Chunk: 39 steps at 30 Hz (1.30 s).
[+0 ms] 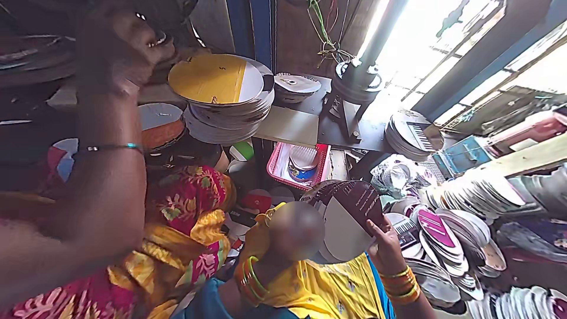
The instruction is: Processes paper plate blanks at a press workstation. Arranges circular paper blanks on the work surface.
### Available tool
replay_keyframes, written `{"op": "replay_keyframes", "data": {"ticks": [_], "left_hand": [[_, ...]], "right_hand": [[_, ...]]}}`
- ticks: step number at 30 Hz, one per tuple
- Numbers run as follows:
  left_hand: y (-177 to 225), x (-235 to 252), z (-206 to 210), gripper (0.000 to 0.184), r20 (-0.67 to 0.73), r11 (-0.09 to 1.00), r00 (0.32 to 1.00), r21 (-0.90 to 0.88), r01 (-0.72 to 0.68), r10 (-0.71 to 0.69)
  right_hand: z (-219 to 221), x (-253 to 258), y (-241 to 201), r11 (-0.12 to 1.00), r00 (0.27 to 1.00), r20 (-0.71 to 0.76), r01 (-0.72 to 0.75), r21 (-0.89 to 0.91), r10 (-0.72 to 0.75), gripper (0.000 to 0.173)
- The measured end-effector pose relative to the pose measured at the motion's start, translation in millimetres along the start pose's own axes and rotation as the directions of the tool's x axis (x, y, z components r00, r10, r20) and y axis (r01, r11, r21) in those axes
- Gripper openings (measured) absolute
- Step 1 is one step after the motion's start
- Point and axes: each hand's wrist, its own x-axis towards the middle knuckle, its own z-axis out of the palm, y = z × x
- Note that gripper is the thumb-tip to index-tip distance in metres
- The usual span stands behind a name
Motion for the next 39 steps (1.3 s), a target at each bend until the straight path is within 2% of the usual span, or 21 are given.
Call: {"op": "replay_keyframes", "data": {"ticks": [1, 2, 3, 22, 25, 28, 31, 33, 36, 39], "left_hand": [[-40.0, 6.1, -6.1, 0.02, 0.027, 0.98, 0.981, -0.064, -0.19, 0.193], [-59.1, 9.7, -7.6, 0.025, 0.036, 0.955, 0.959, -0.111, -0.276, 0.282], [-64.9, 10.5, -8.0, 0.027, 0.042, 0.944, 0.95, -0.136, -0.3, 0.308], [-64.8, 10.7, -7.8, 0.022, 0.048, 0.945, 0.948, -0.117, -0.307, 0.314], [-65.1, 10.1, -8.2, 0.034, 0.061, 0.946, 0.948, -0.112, -0.305, 0.313], [-71.1, 7.9, -4.0, 0.049, 0.08, 0.959, 0.956, -0.043, -0.28, 0.283], [-77.9, -0.5, 8.3, 0.039, -0.02, 0.968, 0.97, 0.068, -0.24, 0.242], [-71.1, -1.4, 7.4, 0.032, -0.074, 0.99, 0.987, 0.013, -0.143, 0.143], [-56.4, 4.5, -2.4, 0.027, -0.11, 0.987, 0.992, -0.152, 0.045, -0.062], [-56.8, 11.3, -8.6, 0.026, -0.147, 0.934, 0.978, -0.344, 0.091, -0.149]], "right_hand": [[0.0, 0.4, 0.1, 1.0, 1.0, -0.002, 0.004, -0.003, -0.004, 0.034], [0.0, 0.6, 0.1, 1.0, 1.0, -0.004, 0.006, -0.007, -0.006, 0.034], [0.6, 0.7, 0.0, 1.0, 1.0, -0.005, 0.008, -0.01, -0.008, 0.034], [-1.9, 1.5, 1.2, 1.0, 1.0, -0.005, 0.004, -0.009, -0.004, 0.034], [0.7, 1.6, 1.5, 0.998, 0.999, -0.04, 0.034, -0.048, -0.036, 0.033], [16.7, -2.9, 5.2, 0.972, 0.99, -0.086, 0.094, -0.215, -0.115, 0.038], [38.4, -13.9, 12.4, 0.933, 0.992, -0.016, 0.109, -0.344, -0.122, 0.041], [42.9, -12.0, 13.0, 0.932, 0.996, 0.026, 0.086, -0.353, -0.082, 0.04], [40.3, 4.6, -3.7, 0.929, 0.983, 0.16, -0.02, -0.369, 0.085, 0.044], [43.8, 22.5, -18.6, 0.929, 0.948, 0.287, -0.02, -0.37, 0.135, 0.049]]}}
